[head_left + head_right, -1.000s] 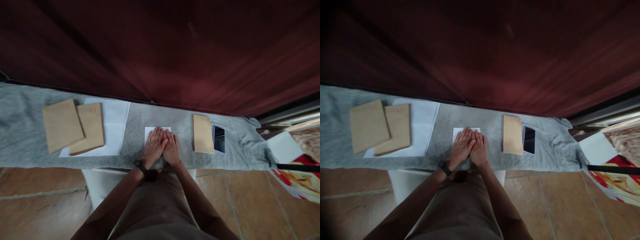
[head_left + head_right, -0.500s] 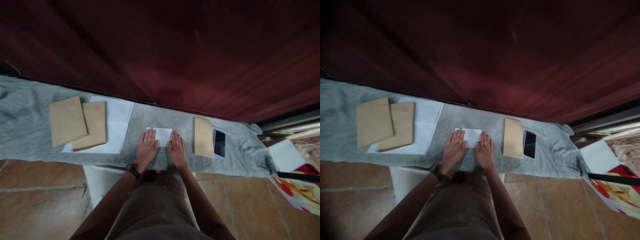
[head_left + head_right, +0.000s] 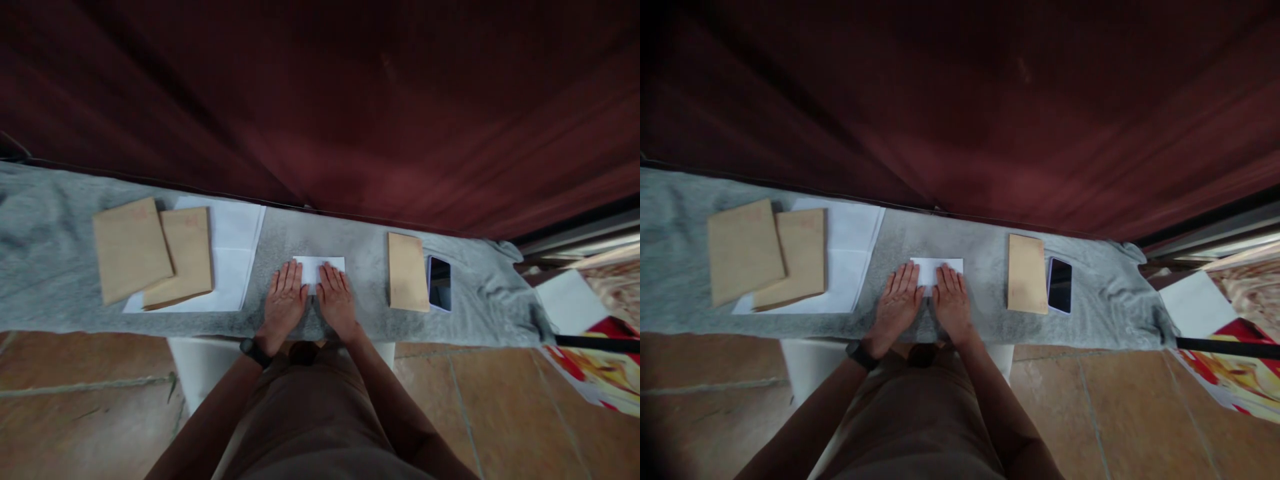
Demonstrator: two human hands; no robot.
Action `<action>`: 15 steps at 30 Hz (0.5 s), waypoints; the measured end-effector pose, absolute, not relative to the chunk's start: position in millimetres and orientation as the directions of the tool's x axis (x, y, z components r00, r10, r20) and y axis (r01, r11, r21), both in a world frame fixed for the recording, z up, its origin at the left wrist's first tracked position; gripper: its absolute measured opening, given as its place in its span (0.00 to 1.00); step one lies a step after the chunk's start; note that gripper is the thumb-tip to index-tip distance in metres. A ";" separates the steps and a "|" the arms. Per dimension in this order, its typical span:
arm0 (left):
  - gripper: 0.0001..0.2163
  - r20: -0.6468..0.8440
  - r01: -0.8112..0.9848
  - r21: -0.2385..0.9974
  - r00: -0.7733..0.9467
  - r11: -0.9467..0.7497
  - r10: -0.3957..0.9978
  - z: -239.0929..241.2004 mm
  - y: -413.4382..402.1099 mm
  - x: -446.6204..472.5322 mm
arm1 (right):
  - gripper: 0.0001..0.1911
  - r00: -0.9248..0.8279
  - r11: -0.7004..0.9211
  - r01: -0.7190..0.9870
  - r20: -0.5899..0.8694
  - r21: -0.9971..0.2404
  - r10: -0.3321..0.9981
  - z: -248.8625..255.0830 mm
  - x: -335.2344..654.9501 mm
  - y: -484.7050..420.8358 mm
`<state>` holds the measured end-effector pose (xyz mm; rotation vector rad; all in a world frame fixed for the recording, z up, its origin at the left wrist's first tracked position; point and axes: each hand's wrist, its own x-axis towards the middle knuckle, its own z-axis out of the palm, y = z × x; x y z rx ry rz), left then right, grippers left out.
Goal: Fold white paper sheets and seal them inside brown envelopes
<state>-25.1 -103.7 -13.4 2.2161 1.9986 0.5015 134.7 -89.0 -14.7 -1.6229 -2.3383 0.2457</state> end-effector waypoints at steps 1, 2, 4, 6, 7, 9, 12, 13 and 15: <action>0.28 0.164 0.943 0.307 0.079 -0.127 0.983 -13.2 -104.0 -26.1 | 0.28 -0.310 0.335 0.897 0.129 -0.290 0.942 -15.8 134.8 -89.6; 0.28 0.164 0.942 0.311 0.080 -0.129 0.983 -13.0 -104.4 -27.3 | 0.28 -0.289 0.315 0.906 0.128 -0.284 0.949 -16.9 136.2 -90.4; 0.28 0.168 0.941 0.315 0.075 -0.126 0.983 -13.0 -105.6 -30.0 | 0.28 -0.251 0.280 0.920 0.137 -0.274 0.958 -19.0 142.8 -91.9; 0.28 0.170 0.941 0.316 0.065 -0.117 0.983 -13.3 -107.1 -33.6 | 0.29 -0.219 0.252 0.931 0.150 -0.265 0.964 -20.9 152.2 -93.2; 0.28 0.171 0.942 0.316 0.060 -0.112 0.984 -13.6 -107.9 -35.8 | 0.29 -0.205 0.239 0.935 0.153 -0.261 0.967 -21.8 157.1 -93.9; 0.28 0.170 0.942 0.318 0.055 -0.107 0.984 -13.7 -108.9 -40.3 | 0.29 -0.172 0.207 0.945 0.152 -0.252 0.973 -23.8 166.1 -94.9; 0.28 0.184 0.945 0.313 0.038 -0.096 0.982 -11.1 -108.9 -43.3 | 0.28 -0.140 0.173 0.954 0.146 -0.243 0.979 -26.9 174.0 -96.0; 0.28 0.194 0.947 0.307 0.030 -0.089 0.981 -9.4 -108.7 -41.9 | 0.28 -0.136 0.169 0.955 0.148 -0.242 0.980 -27.8 175.0 -96.3; 0.27 0.213 0.950 0.298 0.034 -0.097 0.977 -5.1 -108.5 -34.0 | 0.28 -0.134 0.170 0.955 0.157 -0.242 0.978 -28.7 175.0 -96.5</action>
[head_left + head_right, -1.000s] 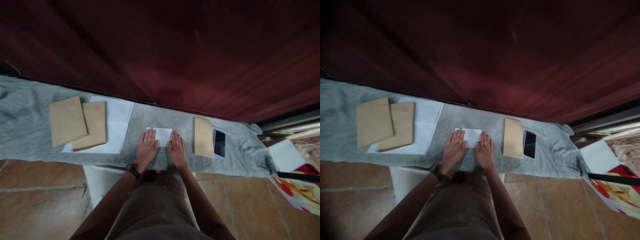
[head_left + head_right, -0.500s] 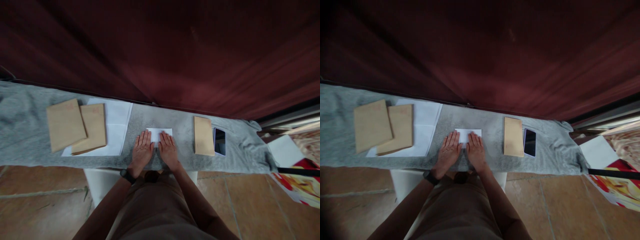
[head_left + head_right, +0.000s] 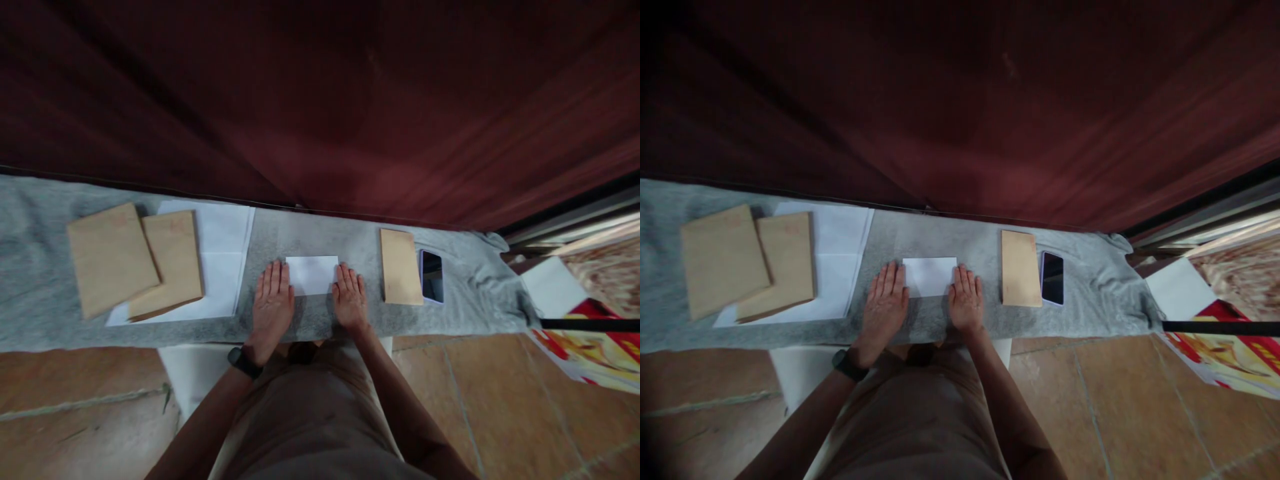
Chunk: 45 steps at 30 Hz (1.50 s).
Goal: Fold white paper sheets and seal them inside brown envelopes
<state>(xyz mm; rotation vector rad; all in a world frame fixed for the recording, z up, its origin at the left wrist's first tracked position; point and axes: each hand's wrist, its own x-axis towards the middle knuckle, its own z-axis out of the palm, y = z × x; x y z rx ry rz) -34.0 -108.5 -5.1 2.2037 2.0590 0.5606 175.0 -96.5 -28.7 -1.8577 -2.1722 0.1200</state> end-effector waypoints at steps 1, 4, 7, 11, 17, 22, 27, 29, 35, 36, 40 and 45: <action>0.27 0.217 0.946 0.298 0.061 -0.125 0.974 -3.2 -109.0 -27.8 | 0.28 -0.133 0.170 0.955 0.161 -0.243 0.978 -28.7 174.4 -96.5; 0.26 0.187 0.903 0.309 0.251 -0.299 0.950 -0.6 -113.5 -5.7 | 0.29 -0.128 0.164 0.956 0.157 -0.244 0.979 -27.2 173.0 -96.4; 0.26 0.139 0.868 0.303 0.369 -0.394 0.919 -3.1 -121.7 7.9 | 0.28 -0.142 0.174 0.955 0.146 -0.242 0.979 -25.0 174.3 -96.4; 0.28 0.137 0.889 0.280 0.337 -0.363 0.931 -6.1 -131.2 0.7 | 0.28 -0.138 0.175 0.951 0.155 -0.256 0.978 -22.2 177.3 -97.3; 0.28 0.138 0.890 0.259 0.350 -0.375 0.926 -5.5 -135.0 -15.9 | 0.28 -0.219 0.265 0.914 0.177 -0.307 0.960 -10.2 155.0 -95.4; 0.25 0.105 0.878 0.240 0.401 -0.415 0.910 -3.5 -133.8 -17.3 | 0.26 -0.397 0.411 0.849 0.114 -0.332 0.911 -6.0 129.3 -88.5; 0.23 0.105 0.878 0.247 0.396 -0.409 0.912 0.0 -136.1 -21.6 | 0.26 -0.337 0.354 0.885 0.109 -0.302 0.935 -11.3 131.1 -79.2; 0.23 0.119 0.879 0.264 0.380 -0.398 0.917 0.5 -138.0 -23.8 | 0.27 -0.320 0.339 0.896 0.115 -0.288 0.941 -13.1 135.9 -75.6; 0.24 0.122 0.887 0.292 0.336 -0.357 0.934 -4.6 -146.3 -33.2 | 0.28 -0.252 0.282 0.921 0.142 -0.269 0.957 -17.9 154.6 -73.8; 0.24 0.124 0.893 0.288 0.324 -0.346 0.938 -5.9 -148.1 -35.0 | 0.28 -0.243 0.275 0.924 0.145 -0.268 0.959 -18.8 158.2 -75.1; 0.26 0.129 0.911 0.285 0.273 -0.299 0.953 -8.8 -154.2 -40.8 | 0.28 -0.198 0.234 0.937 0.159 -0.258 0.967 -21.5 172.3 -81.8; 0.25 0.140 0.894 0.397 0.167 -0.210 0.976 -11.0 -150.1 -45.7 | 0.27 -0.148 0.178 0.953 0.137 -0.244 0.979 -21.3 180.5 -87.6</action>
